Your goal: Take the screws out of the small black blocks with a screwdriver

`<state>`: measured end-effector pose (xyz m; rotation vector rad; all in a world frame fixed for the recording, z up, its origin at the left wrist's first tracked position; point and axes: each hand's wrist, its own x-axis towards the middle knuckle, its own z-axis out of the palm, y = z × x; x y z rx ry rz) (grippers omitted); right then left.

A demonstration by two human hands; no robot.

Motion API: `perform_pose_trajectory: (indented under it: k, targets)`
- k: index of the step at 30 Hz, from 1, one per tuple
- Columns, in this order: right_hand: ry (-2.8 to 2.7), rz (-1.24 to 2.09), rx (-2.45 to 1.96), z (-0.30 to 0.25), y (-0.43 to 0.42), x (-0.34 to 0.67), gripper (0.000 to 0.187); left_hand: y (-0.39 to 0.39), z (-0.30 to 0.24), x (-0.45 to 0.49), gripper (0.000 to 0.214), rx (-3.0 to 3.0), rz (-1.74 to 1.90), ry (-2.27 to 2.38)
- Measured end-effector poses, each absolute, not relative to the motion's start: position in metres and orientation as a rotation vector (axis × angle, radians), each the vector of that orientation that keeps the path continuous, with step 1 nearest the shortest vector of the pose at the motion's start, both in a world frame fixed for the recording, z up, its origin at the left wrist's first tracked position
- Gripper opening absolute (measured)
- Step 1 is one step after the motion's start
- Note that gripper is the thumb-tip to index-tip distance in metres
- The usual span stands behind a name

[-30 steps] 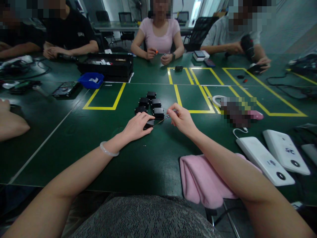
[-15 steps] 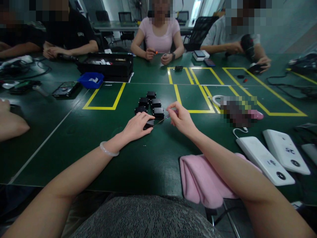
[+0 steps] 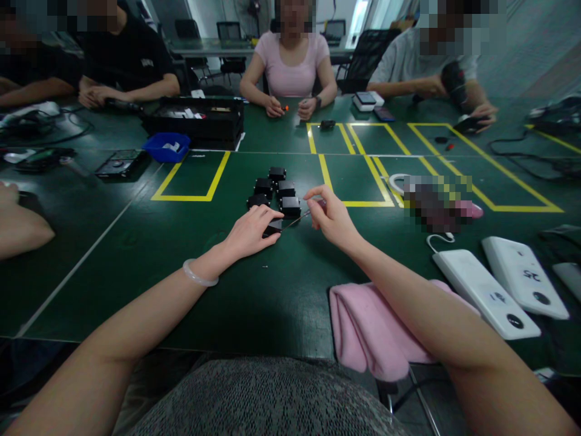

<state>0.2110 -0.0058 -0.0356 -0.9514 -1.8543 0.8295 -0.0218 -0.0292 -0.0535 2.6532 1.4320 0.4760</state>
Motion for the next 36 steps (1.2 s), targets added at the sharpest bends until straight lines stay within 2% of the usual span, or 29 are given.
perform_pose_trajectory:
  k: [9,16,23,29,33,36]
  targets:
    - [-1.871,0.866,-0.967,-0.0357,-0.0032,0.2126,0.027,-0.0295,-0.052,-0.0215,0.041,2.639,0.465,1.426]
    - [-1.859,0.864,-0.907,-0.0357,-0.0057,0.2104,0.013,-0.0291,-0.0527,-0.0216,0.041,2.653,0.473,1.419]
    - [-1.883,0.848,-0.943,-0.0357,-0.0041,0.2128,0.026,-0.0289,-0.0528,-0.0218,0.041,2.651,0.464,1.426]
    - [-1.87,0.83,-0.931,-0.035,-0.008,0.2102,0.009,-0.0292,-0.0532,-0.0217,0.042,2.648,0.469,1.434]
    - [-1.869,0.842,-0.923,-0.0349,-0.0076,0.2103,0.011,-0.0294,-0.0526,-0.0216,0.041,2.645,0.464,1.432]
    - [-1.882,0.834,-0.939,-0.0348,-0.006,0.2117,0.02,-0.0297,-0.0522,-0.0214,0.041,2.646,0.465,1.434]
